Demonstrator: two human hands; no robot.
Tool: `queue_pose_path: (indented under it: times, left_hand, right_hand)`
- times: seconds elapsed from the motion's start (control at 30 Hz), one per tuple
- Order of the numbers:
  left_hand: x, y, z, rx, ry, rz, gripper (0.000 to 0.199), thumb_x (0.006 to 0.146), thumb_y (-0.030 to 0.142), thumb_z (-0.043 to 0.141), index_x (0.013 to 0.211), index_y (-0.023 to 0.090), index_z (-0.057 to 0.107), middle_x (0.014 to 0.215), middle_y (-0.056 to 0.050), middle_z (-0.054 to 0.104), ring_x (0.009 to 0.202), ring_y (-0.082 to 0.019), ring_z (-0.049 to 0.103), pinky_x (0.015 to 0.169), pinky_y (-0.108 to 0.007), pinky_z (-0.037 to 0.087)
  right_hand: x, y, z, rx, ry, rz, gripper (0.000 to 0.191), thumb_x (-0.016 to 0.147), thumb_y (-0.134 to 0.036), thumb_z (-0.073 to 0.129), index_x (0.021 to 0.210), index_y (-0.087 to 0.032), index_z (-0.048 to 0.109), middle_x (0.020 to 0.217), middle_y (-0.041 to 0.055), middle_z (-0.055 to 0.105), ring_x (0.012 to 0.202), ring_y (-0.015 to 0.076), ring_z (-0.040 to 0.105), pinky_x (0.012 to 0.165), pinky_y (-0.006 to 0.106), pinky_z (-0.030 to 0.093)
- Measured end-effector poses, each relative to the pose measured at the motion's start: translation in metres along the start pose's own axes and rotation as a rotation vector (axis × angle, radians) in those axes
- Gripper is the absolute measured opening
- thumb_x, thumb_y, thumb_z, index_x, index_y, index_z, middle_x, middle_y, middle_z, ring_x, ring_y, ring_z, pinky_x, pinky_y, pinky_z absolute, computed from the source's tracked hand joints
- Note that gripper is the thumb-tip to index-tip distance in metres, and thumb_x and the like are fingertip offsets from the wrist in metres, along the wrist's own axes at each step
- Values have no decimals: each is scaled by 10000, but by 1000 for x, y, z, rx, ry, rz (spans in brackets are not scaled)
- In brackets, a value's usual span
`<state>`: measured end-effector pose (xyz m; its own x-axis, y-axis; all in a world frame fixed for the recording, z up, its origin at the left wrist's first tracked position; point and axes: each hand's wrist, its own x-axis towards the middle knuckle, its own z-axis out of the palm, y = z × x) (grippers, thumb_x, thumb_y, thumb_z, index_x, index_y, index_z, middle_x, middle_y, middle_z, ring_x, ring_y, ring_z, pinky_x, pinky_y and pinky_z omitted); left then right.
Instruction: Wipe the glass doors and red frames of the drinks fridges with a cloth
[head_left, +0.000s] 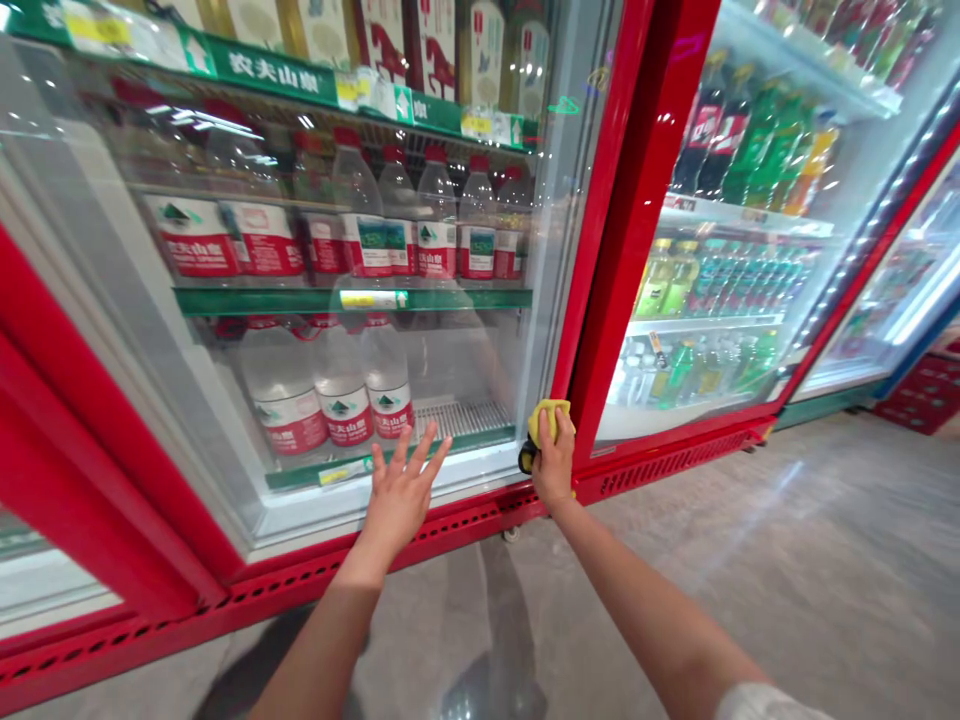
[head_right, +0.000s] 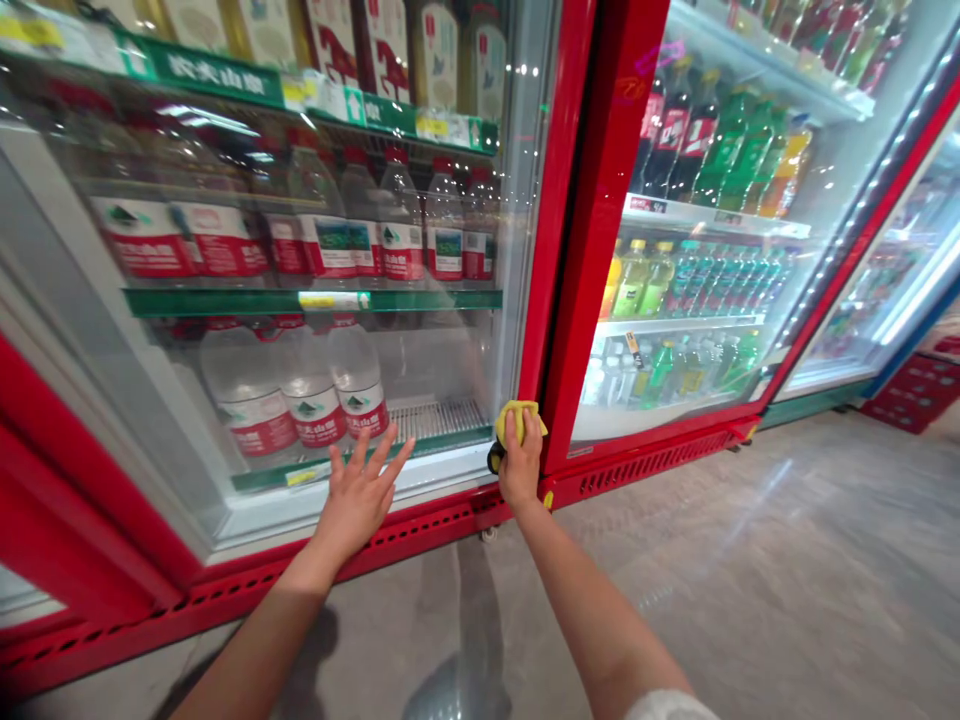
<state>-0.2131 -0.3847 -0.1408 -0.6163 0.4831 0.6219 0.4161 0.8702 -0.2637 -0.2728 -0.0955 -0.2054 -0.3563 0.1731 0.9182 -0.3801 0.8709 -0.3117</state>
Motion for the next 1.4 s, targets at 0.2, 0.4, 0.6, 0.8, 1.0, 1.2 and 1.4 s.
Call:
queue_pose_path:
  times: [0.2,0.4,0.6,0.8,1.0,1.2,1.4]
  left_hand:
    - [0,0,-4,-14,-45,-26,740,900,113,516,1575,358,338,1671,-13,253,1590,-311,44,1225,-722,58]
    - [0,-3,-4,-29,-40,-15,788,887,128,538,1586,381,275,1673,-16,253,1587,-329,91,1220,-730,68]
    - [0,-3,-7,-23,-63,-10,805,862,129,566,1583,372,305,1677,-33,256,1581,-348,132,1218,-729,94]
    - [1,-4,-7,-4,-73,-3,835,833,130,599,1583,365,317,1675,-43,277,1577,-362,151,1207,-738,139]
    - [-1,-6,-9,6,-91,4,882,809,146,635,1591,364,291,1682,-39,253,1578,-358,139,1217,-717,160]
    - [-1,-6,-10,-3,-84,15,843,823,153,614,1586,358,320,1672,-42,288,1575,-362,158,1211,-721,172]
    - [-6,-8,-16,12,-54,20,826,835,151,601,1595,302,315,1679,-63,268,1579,-314,165,1249,-638,183]
  right_hand:
    - [34,5,-4,106,83,33,840,767,4,399,1558,-279,405,1579,129,345,1473,293,375,1174,537,390]
    - [20,1,-5,69,58,44,877,762,20,393,1583,-284,334,1598,134,330,1490,271,360,1154,490,429]
    - [71,-10,-12,131,119,72,747,857,-57,394,1568,-281,340,1591,139,334,1500,267,343,1189,517,380]
    - [68,-14,-10,57,67,-21,678,930,-221,506,1584,-272,335,1681,123,236,1576,336,146,1203,622,314]
    - [81,-22,-6,100,154,72,647,983,-208,396,1613,-278,268,1693,120,206,1567,303,204,1208,622,312]
    - [89,-61,0,-17,70,-83,671,961,-253,521,1600,-288,321,1676,93,292,1590,347,32,1213,668,251]
    - [77,-52,-2,42,11,-105,754,892,-77,443,1595,-324,330,1671,61,318,1591,306,95,1231,640,243]
